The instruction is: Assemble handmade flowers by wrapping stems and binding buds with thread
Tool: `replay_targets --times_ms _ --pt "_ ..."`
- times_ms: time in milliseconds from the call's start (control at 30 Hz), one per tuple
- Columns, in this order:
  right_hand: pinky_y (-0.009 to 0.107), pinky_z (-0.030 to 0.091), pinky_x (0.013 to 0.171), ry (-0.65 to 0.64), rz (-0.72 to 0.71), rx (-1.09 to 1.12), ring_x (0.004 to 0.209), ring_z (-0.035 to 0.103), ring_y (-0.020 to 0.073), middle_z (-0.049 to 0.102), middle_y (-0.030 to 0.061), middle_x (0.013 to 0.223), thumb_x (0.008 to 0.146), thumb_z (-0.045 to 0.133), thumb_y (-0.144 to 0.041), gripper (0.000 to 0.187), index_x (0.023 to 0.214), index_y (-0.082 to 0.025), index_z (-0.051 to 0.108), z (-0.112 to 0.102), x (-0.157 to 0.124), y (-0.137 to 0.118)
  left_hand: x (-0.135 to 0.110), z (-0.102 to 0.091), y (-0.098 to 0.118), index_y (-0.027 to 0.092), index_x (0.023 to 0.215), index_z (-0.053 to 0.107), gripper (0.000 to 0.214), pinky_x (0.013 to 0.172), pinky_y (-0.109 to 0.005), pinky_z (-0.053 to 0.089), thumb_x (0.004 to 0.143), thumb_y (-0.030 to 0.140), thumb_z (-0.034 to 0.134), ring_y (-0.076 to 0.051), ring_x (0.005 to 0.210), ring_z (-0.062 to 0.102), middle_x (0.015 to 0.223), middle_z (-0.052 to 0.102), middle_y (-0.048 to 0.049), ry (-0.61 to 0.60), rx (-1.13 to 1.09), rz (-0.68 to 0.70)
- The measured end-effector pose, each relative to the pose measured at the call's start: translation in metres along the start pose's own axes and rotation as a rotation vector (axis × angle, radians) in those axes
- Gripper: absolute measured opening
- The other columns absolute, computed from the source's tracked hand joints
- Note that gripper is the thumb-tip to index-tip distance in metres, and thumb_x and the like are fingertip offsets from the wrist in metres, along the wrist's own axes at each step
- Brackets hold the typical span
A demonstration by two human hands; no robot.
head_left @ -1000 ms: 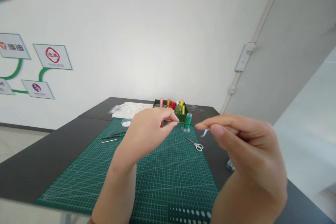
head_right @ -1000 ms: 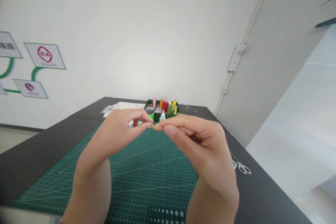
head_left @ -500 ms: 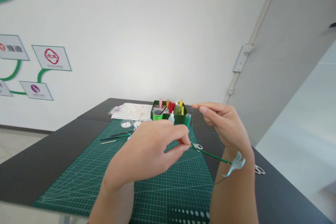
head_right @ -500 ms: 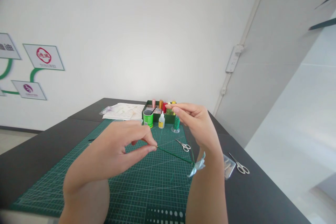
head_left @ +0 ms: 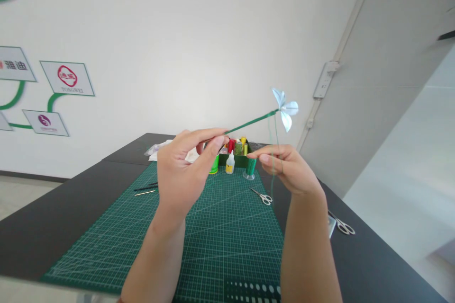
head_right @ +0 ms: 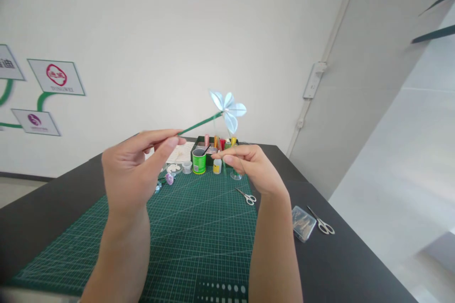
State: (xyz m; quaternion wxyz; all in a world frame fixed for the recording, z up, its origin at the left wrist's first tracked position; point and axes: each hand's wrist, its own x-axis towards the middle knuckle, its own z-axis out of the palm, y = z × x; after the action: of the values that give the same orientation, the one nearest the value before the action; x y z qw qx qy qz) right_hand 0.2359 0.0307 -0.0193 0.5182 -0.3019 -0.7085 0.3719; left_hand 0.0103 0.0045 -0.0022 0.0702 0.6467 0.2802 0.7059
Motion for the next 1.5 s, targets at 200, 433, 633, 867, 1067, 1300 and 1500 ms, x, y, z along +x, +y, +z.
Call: replay_targets --times_ms 200,433,633,867,1067,1300,1500 --pt "0.026 0.013 0.045 0.273 -0.068 0.244 0.044 0.009 0.0076 0.016 -0.0128 0.049 0.083 0.068 -0.054 0.034 0.087 -0.021 0.074 -0.027 0.014 0.039 0.006 0.000 -0.010 0.025 0.098 0.079 0.013 0.071 -0.029 0.060 0.089 0.030 0.072 -0.017 0.082 0.075 0.087 0.079 -0.0022 0.191 -0.103 -0.043" --pt "0.029 0.024 0.052 0.504 0.437 -0.524 0.047 0.031 0.0105 0.037 -0.0053 0.048 0.089 0.055 -0.053 0.049 0.086 -0.010 0.079 -0.052 0.023 0.082 0.008 -0.004 -0.013 0.026 0.098 0.079 0.013 0.071 -0.029 0.060 0.089 0.032 0.072 -0.018 0.083 0.075 0.086 0.079 -0.0016 0.221 -0.082 -0.047" --pt "0.033 0.043 0.072 0.407 0.388 -0.709 0.072 0.060 0.0196 0.070 0.0082 0.076 0.094 0.051 -0.049 0.046 0.089 -0.014 0.080 -0.024 0.030 0.059 0.003 0.003 -0.008 0.023 0.098 0.080 0.015 0.067 -0.028 0.061 0.088 0.032 0.072 -0.017 0.077 0.074 0.086 0.079 -0.0039 0.067 -0.145 -0.105" --pt "0.040 0.054 0.092 0.220 -0.200 -0.070 0.105 0.066 0.0204 0.065 0.0069 0.130 0.099 0.051 -0.049 0.057 0.153 -0.036 0.039 0.053 0.007 -0.014 0.001 0.009 -0.002 0.028 0.095 0.081 0.012 0.058 -0.027 0.057 0.088 0.030 0.072 -0.015 0.065 0.068 0.086 0.080 -0.0012 -0.042 -0.086 -0.095" --pt "0.029 0.054 0.059 0.123 -0.161 0.040 0.079 0.065 0.0174 0.066 0.0064 0.109 0.099 0.050 -0.051 0.062 0.157 -0.037 0.033 0.084 -0.009 -0.034 -0.002 0.012 0.004 0.031 0.094 0.081 0.013 0.057 -0.029 0.055 0.087 0.027 0.072 -0.015 0.061 0.064 0.083 0.079 0.0009 -0.055 -0.045 -0.094" --pt "0.022 0.030 0.044 0.224 -0.063 0.123 0.049 0.035 0.0090 0.043 -0.0069 0.061 0.100 0.051 -0.043 0.046 0.142 -0.025 0.050 0.096 -0.007 -0.035 -0.004 0.014 0.002 0.031 0.098 0.081 0.015 0.066 -0.030 0.056 0.089 0.026 0.069 -0.014 0.067 0.066 0.086 0.079 0.0019 0.007 0.039 -0.021" --pt "0.022 0.025 0.044 0.357 -0.110 0.131 0.047 0.026 0.0079 0.033 -0.0096 0.052 0.096 0.059 -0.036 0.020 0.108 -0.022 0.067 0.095 -0.003 -0.030 -0.004 0.013 0.001 0.031 0.099 0.080 0.014 0.067 -0.031 0.056 0.090 0.029 0.069 -0.015 0.066 0.065 0.084 0.079 0.0024 0.043 0.100 0.007"
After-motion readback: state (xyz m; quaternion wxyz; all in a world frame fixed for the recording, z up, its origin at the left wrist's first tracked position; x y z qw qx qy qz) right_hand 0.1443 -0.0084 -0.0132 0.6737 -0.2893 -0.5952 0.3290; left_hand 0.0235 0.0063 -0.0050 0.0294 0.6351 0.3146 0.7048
